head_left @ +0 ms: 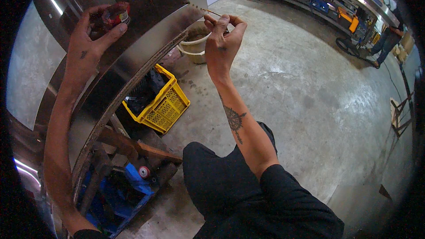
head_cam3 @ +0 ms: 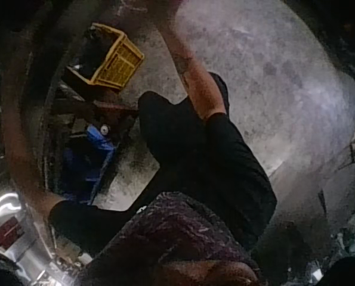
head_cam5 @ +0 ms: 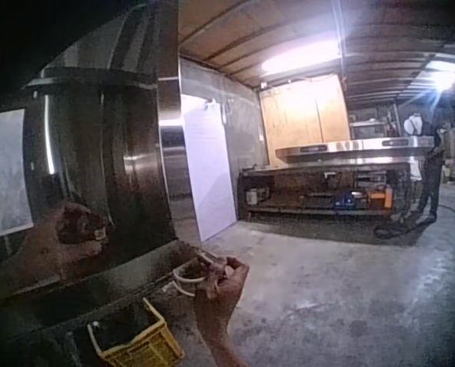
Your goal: The person applies a paste from a small container onto a stainless steel surface using a stick, then wipes the surface with a cloth. The person repeatedly applies the paste and wipes different sections of the metal surface.
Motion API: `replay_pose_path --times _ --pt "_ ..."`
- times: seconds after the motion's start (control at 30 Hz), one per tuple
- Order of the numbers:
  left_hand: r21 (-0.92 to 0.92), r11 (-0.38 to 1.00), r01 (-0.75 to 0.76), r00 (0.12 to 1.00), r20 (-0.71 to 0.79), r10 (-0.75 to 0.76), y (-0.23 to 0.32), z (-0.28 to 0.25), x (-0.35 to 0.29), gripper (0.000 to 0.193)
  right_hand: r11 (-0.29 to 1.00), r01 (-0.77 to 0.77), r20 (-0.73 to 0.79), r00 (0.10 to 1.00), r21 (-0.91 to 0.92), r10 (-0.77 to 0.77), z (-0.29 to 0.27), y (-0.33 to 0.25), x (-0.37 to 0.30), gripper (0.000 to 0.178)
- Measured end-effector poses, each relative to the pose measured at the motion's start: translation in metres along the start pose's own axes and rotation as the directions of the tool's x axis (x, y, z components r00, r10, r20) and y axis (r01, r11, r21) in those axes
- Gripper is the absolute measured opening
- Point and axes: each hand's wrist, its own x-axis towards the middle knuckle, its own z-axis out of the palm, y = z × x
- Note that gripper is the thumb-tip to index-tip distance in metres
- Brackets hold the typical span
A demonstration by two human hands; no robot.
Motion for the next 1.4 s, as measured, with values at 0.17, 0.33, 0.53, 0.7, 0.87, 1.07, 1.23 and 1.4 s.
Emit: replay_pose_path --times 0.17,0.33,0.53,0.7,0.87,1.07,1.23,1.4 --pt "-0.003 1.000 0.009 1.000 0.000 -0.009 0.006 0.003 0.000 0.058 0.995 0.012 0.038 0.999 -0.097 -0.008 -0.005 0.003 0.003 0.027" --pt "-0.042 0.999 -0.007 1.000 0.012 0.008 -0.001 0.002 0.001 0.056 0.998 0.022 -0.013 1.000 -0.062 -0.023 0.000 0.003 0.000 0.026" --pt "-0.026 1.000 -0.011 1.000 0.013 0.011 0.006 0.002 -0.001 0.055 0.999 -0.014 -0.011 1.000 -0.050 0.013 -0.001 -0.001 0.000 0.026" --pt "-0.020 1.000 0.010 1.000 0.017 -0.010 0.004 0.001 0.000 0.055 0.999 -0.005 -0.018 1.000 -0.046 0.005 0.000 -0.001 -0.002 0.026" --pt "-0.026 1.000 -0.002 1.000 0.010 0.002 0.004 0.002 -0.001 0.055 0.998 0.005 -0.016 1.000 -0.062 -0.006 0.000 0.002 -0.002 0.027" --pt "0.014 1.000 -0.006 1.000 0.004 0.006 0.008 0.002 0.001 0.055 1.000 -0.016 -0.018 1.000 -0.004 0.016 -0.005 -0.002 -0.002 0.029" --pt "0.000 1.000 0.011 1.000 0.013 -0.011 0.010 0.001 -0.001 0.055 1.000 -0.013 -0.014 1.000 0.004 0.013 -0.003 -0.003 -0.005 0.029" --pt "-0.003 1.000 0.008 1.000 0.010 -0.008 0.006 0.000 -0.002 0.055 0.998 -0.025 -0.027 0.999 0.055 0.026 -0.001 0.001 -0.004 0.029"
